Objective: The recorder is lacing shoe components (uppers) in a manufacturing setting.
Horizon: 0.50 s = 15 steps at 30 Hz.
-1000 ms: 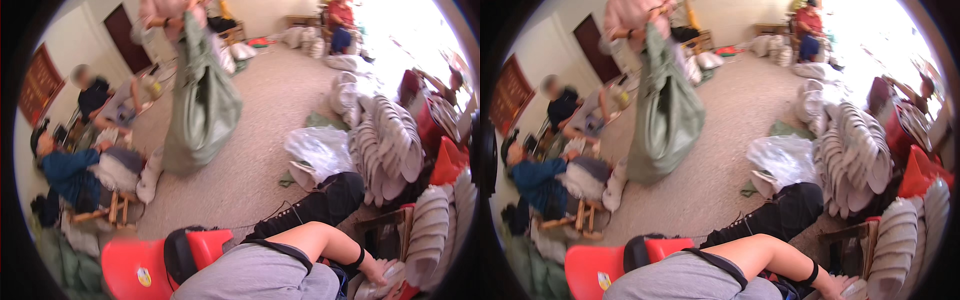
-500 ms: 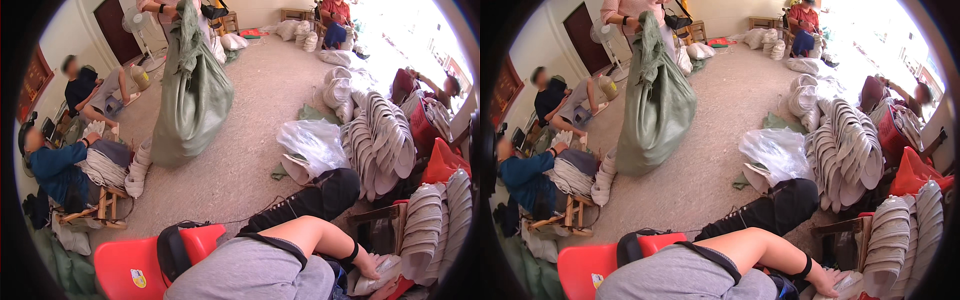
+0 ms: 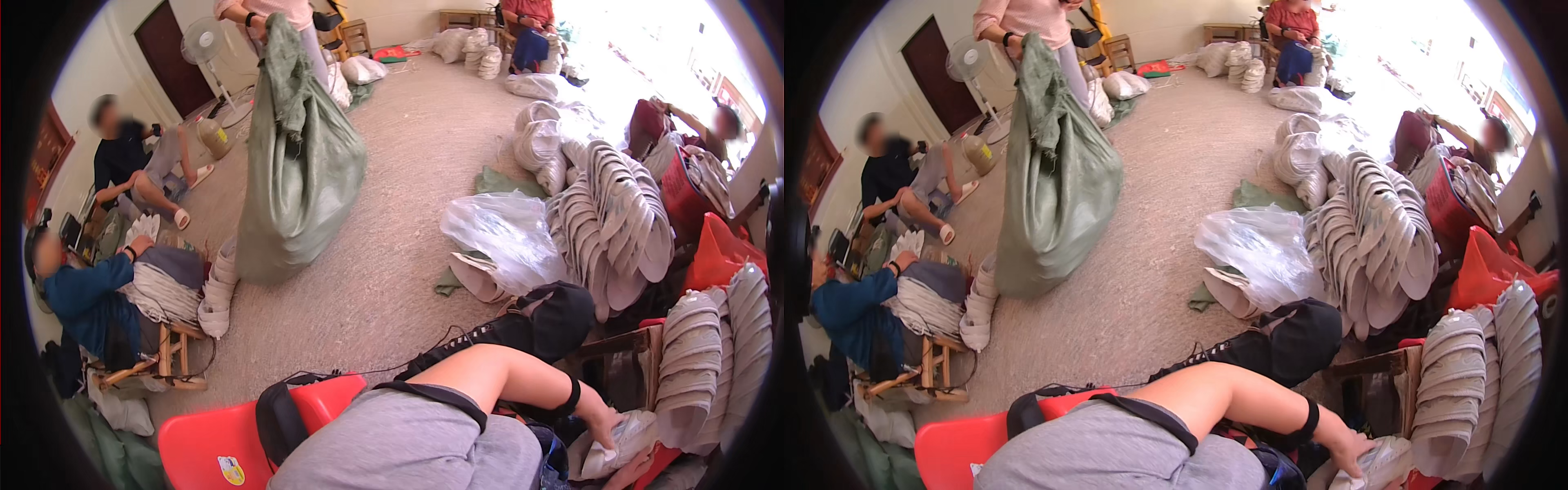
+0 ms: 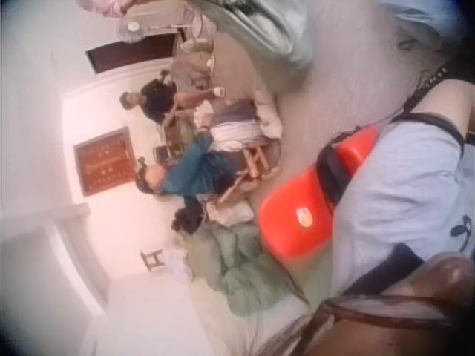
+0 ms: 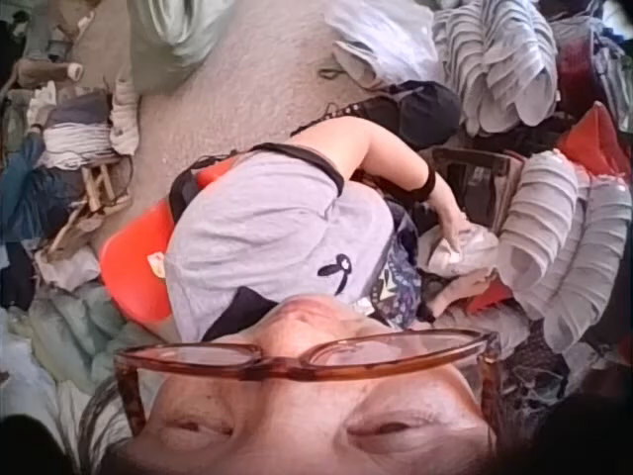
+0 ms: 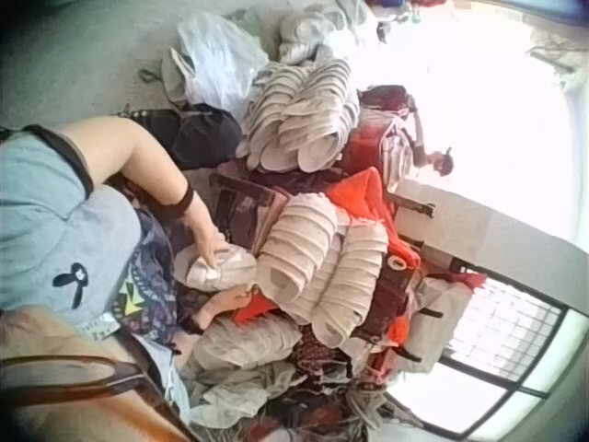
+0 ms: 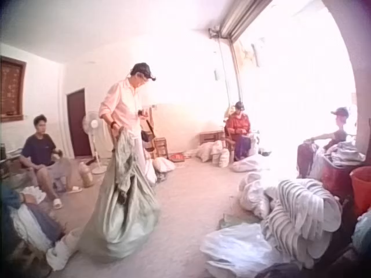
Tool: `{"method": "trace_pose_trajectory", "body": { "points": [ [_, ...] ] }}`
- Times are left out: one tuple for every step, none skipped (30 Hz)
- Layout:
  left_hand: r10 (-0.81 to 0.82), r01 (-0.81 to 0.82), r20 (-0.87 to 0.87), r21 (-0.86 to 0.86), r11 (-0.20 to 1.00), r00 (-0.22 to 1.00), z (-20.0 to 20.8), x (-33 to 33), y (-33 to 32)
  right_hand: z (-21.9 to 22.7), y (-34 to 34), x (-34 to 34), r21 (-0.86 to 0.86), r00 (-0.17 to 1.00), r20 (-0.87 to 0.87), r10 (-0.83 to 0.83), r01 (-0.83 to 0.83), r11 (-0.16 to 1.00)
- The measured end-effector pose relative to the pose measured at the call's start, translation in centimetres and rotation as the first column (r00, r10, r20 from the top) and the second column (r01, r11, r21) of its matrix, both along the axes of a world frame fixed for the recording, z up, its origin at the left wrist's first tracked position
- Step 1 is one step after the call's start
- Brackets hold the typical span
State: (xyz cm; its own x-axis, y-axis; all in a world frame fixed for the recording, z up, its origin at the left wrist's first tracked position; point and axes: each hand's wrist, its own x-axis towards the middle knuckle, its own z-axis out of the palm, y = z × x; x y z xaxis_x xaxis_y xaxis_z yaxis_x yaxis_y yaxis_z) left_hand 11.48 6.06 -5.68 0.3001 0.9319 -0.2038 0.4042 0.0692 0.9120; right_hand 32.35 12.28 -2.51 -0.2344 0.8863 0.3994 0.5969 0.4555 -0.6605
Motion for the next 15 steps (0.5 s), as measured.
{"method": "trace_pose_trajectory", "body": {
  "points": [
    [-0.017, 0.015, -0.055, -0.038, 0.999, 0.998, -0.3, -1.2, 0.0, -0.1, 0.3, -0.7, -0.02, 1.0, 0.001, 0.015, -0.015, 1.0],
    [-0.036, 0.029, -0.105, -0.068, 0.997, 0.994, -0.5, -2.6, 0.0, -0.1, 0.6, -1.6, -0.076, 0.997, 0.024, 0.07, -0.068, 0.995],
    [-0.062, 0.065, -0.135, 0.018, 0.998, 0.989, 0.6, -3.6, 0.1, 0.9, 0.1, -0.6, -0.097, 0.998, 0.049, 0.046, -0.041, 0.994],
    [-0.062, 0.078, -0.164, 0.095, 0.992, 0.984, 1.9, -5.3, -0.6, -0.5, 2.0, 2.1, -0.081, 0.999, 0.054, 0.006, -0.001, 0.997],
    [-0.015, 0.048, -0.227, 0.14, 0.989, 0.974, 2.9, -6.8, -1.3, -2.6, 4.7, 5.4, -0.009, 0.991, 0.134, -0.01, 0.012, 1.0],
    [0.035, 0.019, -0.284, 0.187, 0.982, 0.958, 3.7, -8.3, -1.8, -4.6, 7.1, 9.1, 0.062, 0.976, 0.215, -0.031, 0.018, 0.998],
    [0.171, -0.101, -0.272, 0.254, 0.962, 0.947, 3.4, -10.7, -3.9, -4.1, 6.5, 6.6, 0.295, 0.941, 0.33, -0.077, -0.026, 0.955],
    [0.269, -0.176, -0.249, 0.341, 0.924, 0.93, 3.1, -12.1, -4.9, -1.9, 4.6, 4.5, 0.295, 0.937, 0.34, -0.078, -0.028, 0.955],
    [0.306, -0.196, -0.198, 0.434, 0.879, 0.931, 2.3, -13.3, -5.1, 0.4, 2.4, 2.5, 0.202, 0.975, 0.2, 0.101, -0.142, 0.969],
    [0.324, -0.21, -0.136, 0.523, 0.826, 0.936, 1.8, -13.9, -4.7, 2.8, 0.4, 0.9, 0.13, 0.967, 0.045, 0.251, -0.255, 0.958],
    [0.268, -0.192, -0.079, 0.514, 0.836, 0.96, 2.4, -14.2, -4.7, 5.0, -1.4, -0.8, 0.135, 0.972, 0.058, 0.226, -0.232, 0.963],
    [0.226, -0.185, -0.021, 0.501, 0.846, 0.974, 3.0, -14.6, -5.1, 7.1, -3.1, -2.7, -0.036, 0.886, -0.085, 0.455, -0.459, 0.887],
    [0.177, -0.139, -0.03, 0.492, 0.86, 0.984, 2.9, -14.8, -5.0, 9.1, -4.5, -4.3, -0.159, 0.746, -0.267, 0.611, -0.659, 0.735],
    [0.157, -0.124, -0.025, 0.495, 0.86, 0.987, 3.2, -15.0, -5.3, 11.1, -5.6, -5.7, -0.159, 0.759, -0.262, 0.596, -0.643, 0.749],
    [0.149, -0.133, -0.001, 0.44, 0.888, 0.989, 3.6, -15.3, -5.9, 13.3, -6.5, -7.1, -0.212, 0.539, -0.281, 0.794, -0.842, 0.496]
  ]
}}
